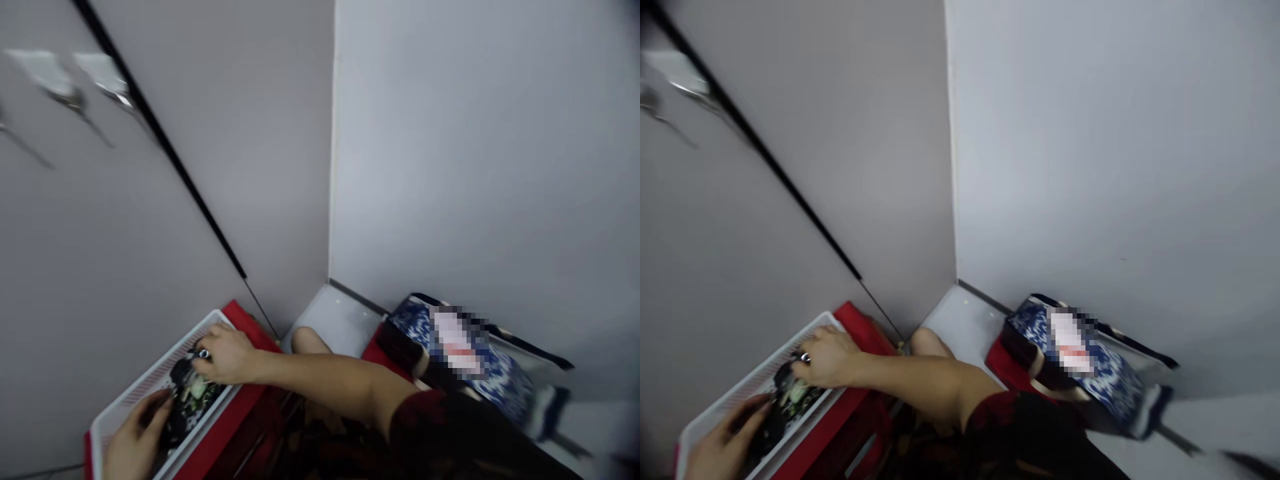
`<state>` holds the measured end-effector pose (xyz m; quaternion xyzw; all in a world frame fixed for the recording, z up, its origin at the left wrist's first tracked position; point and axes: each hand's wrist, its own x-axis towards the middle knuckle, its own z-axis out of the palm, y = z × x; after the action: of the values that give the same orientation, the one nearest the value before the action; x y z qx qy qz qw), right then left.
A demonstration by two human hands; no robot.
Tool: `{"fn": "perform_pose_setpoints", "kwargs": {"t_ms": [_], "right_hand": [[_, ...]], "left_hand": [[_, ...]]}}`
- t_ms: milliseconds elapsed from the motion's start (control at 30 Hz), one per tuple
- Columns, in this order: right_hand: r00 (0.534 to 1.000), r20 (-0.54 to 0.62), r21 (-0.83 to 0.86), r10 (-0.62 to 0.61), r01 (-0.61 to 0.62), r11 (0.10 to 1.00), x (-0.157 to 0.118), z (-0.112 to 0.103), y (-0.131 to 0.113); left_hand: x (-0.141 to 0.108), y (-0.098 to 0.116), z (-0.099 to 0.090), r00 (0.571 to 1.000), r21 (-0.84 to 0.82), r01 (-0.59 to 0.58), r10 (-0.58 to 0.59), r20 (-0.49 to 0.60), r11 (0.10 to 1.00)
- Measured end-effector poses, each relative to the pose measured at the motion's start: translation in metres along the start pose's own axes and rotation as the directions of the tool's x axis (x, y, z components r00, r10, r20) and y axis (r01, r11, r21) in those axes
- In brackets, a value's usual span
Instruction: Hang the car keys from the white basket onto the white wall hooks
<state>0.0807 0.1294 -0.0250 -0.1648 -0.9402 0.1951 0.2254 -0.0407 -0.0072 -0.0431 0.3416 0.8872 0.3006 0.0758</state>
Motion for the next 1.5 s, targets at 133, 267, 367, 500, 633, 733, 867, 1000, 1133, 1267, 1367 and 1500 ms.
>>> {"fn": "perform_pose_setpoints", "kwargs": {"t_ms": [133,267,367,500,633,733,867,1000,1133,1267,1367,1500], "right_hand": [[1.000,0.015,-0.039,-0.002,0.002,0.999,0.000,0.007,-0.003],[1.000,-0.005,0.039,0.015,-0.014,0.999,0.003,0.008,-0.007],[1.000,-0.029,0.118,0.000,0.004,0.993,0.014,-0.003,-0.008],[0.984,0.179,0.363,-0.003,-0.064,0.929,0.051,-0.036,-0.024],[0.971,0.215,0.794,-0.102,-0.113,0.598,0.089,-0.089,-0.063],[0.966,0.175,0.914,-0.192,-0.087,0.397,0.102,-0.122,-0.088],[0.974,0.165,0.915,-0.156,-0.092,0.393,0.102,-0.135,-0.097],[0.977,0.186,0.884,-0.102,-0.121,0.451,0.099,-0.127,-0.093],[0.972,0.224,0.867,-0.068,-0.166,0.470,0.097,-0.117,-0.090],[0.968,0.243,0.871,-0.060,-0.191,0.452,0.096,-0.109,-0.087],[0.965,0.252,0.872,-0.073,-0.194,0.449,0.097,-0.105,-0.086],[0.960,0.265,0.855,-0.085,-0.193,0.481,0.096,-0.093,-0.080]], "left_hand": [[-0.011,0.021,-0.010,0.993,-0.270,0.109,-0.095,0.068,0.957],[-0.016,0.013,-0.012,0.993,-0.416,0.082,-0.112,-0.048,0.906],[-0.016,0.010,-0.015,0.993,-0.511,0.066,-0.107,-0.052,0.857],[0.001,0.036,-0.042,0.994,-0.685,0.105,-0.073,0.077,0.721],[0.025,0.093,-0.099,0.985,-0.823,-0.019,0.151,0.082,0.568],[0.032,0.133,-0.132,0.955,-0.848,-0.104,0.290,0.061,0.519],[0.032,0.156,-0.142,0.949,-0.828,-0.146,0.314,0.038,0.542],[0.031,0.153,-0.132,0.956,-0.804,-0.126,0.289,0.059,0.582],[0.032,0.145,-0.123,0.967,-0.786,-0.084,0.242,0.085,0.612],[0.033,0.139,-0.117,0.969,-0.785,-0.076,0.233,0.089,0.614],[0.034,0.136,-0.114,0.970,-0.785,-0.076,0.228,0.084,0.615],[0.035,0.127,-0.105,0.975,-0.778,-0.039,0.196,0.110,0.627]]}}
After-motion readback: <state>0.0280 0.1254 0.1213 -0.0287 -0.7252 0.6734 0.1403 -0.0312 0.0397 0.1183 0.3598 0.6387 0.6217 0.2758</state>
